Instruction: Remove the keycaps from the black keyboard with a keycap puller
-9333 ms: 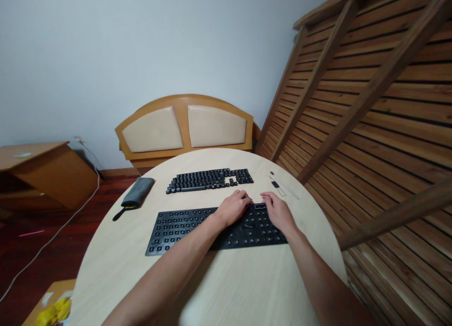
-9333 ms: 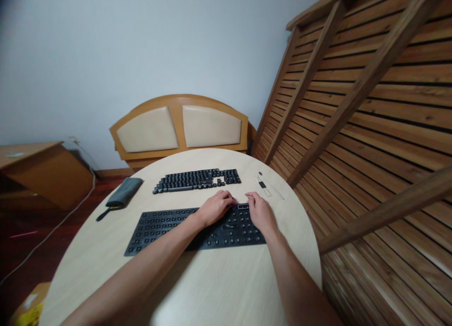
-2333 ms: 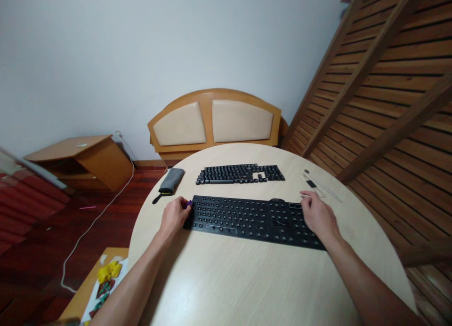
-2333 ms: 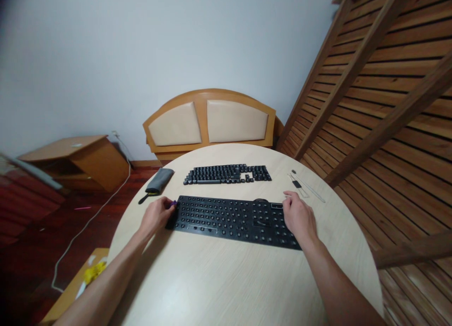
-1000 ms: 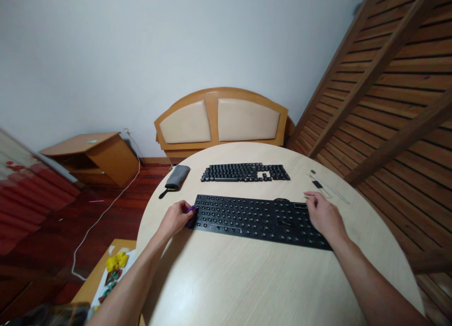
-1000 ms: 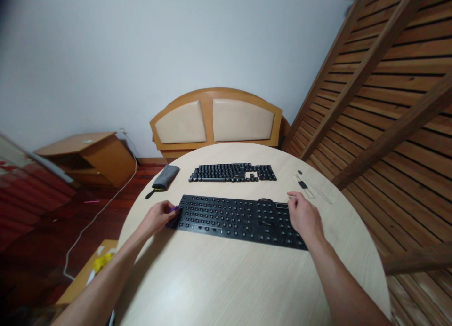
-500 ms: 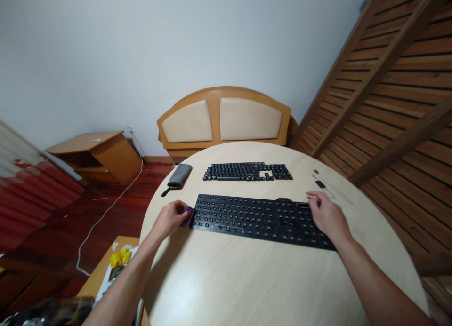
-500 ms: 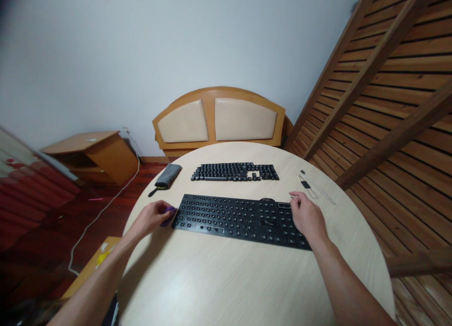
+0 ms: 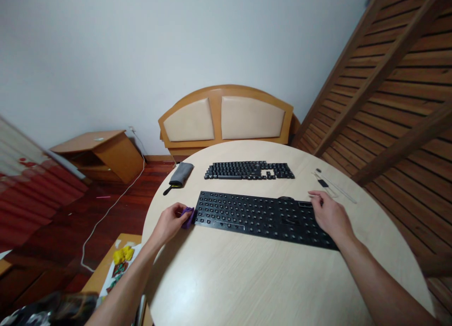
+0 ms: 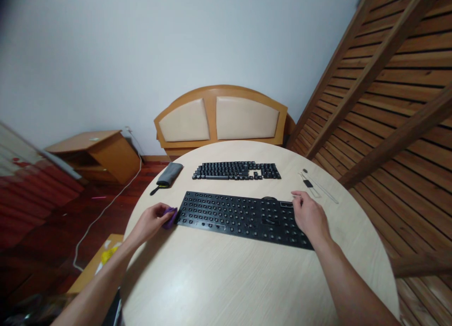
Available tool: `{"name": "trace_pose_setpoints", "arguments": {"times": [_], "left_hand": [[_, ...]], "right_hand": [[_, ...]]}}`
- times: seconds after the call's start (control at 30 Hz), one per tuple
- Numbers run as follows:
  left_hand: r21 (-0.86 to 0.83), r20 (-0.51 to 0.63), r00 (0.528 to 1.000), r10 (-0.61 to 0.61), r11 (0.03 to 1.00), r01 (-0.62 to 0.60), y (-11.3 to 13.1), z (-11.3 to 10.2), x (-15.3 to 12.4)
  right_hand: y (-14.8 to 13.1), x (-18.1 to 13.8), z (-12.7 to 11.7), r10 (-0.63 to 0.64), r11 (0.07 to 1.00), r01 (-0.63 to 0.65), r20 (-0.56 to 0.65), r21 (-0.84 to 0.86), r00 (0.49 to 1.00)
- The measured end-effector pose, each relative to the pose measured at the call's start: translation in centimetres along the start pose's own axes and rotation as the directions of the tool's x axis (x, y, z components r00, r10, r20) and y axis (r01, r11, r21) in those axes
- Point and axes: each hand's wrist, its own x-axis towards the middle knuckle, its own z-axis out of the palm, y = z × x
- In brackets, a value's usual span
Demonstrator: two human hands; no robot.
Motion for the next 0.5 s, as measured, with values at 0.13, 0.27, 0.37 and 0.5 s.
{"name": "trace_pose_setpoints", "arguments": {"times": [0.13, 0.27, 0.37, 0.5], "left_hand": [[0.216, -0.038, 0.998, 0.059, 0.975, -0.049, 0.4, 0.6, -0.5], [0.331, -0.103, 0.992, 0.074, 0.943, -0.036, 1.4, 0.3, -0.8], [0.372, -0.099, 0.971, 0.217, 0.913, -0.166, 2.6, 0.7, -1.4], [0.431, 0.016, 0.876, 0.482, 0.787, -0.441, 3.4, 2.3, -2.3]], "right_hand": [[0.2, 0.1, 0.3, -0.005, 1.0, 0.005, -0.006, 0.004, 1.0], [0.4, 0.0, 0.4, -0.018, 1.0, 0.018, -0.019, 0.011, 1.0], [0.4, 0.0, 0.5, -0.016, 1.0, 0.016, -0.015, 0.021, 1.0], [0.2, 0.0, 0.4, -0.011, 1.0, 0.011, -0.003, 0.022, 1.0]]}}
